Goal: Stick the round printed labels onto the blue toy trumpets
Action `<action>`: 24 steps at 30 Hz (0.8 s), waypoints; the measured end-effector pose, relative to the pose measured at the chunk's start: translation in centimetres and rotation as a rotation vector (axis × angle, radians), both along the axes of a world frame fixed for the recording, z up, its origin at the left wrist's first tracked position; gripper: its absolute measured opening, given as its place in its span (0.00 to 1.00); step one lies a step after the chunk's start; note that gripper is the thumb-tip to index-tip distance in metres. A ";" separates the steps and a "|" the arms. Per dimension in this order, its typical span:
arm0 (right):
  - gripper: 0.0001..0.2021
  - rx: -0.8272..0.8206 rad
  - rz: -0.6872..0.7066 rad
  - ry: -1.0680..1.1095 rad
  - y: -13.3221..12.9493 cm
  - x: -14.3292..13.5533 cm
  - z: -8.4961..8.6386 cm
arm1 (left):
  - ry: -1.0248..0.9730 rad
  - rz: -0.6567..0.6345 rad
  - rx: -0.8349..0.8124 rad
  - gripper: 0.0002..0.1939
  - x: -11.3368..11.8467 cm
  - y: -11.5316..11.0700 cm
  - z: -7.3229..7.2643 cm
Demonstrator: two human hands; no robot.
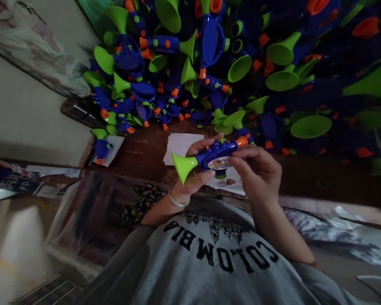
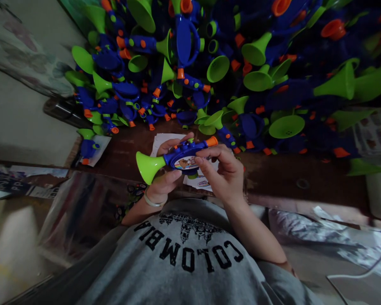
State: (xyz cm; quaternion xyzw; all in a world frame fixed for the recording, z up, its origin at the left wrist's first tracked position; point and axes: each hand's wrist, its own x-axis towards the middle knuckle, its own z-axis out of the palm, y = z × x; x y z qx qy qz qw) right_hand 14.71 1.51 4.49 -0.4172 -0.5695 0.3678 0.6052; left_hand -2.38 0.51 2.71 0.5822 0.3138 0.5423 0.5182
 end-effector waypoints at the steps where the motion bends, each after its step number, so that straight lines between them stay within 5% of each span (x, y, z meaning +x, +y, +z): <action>1: 0.06 -0.002 -0.003 -0.005 0.0 0.0 0.1 | -0.018 -0.001 -0.001 0.35 0.0 0.0 0.1; 8: 0.05 -0.013 0.000 0.009 0.1 0.0 0.4 | -0.241 -0.059 -0.018 0.33 0.1 0.2 0.0; 16: 0.03 0.037 0.002 -0.045 -0.1 0.0 0.1 | -0.274 0.003 -0.038 0.25 0.7 0.1 0.0; 24: 0.07 0.323 -0.136 -0.257 0.2 -0.7 1.0 | -0.267 0.100 -0.031 0.19 1.1 -0.4 0.7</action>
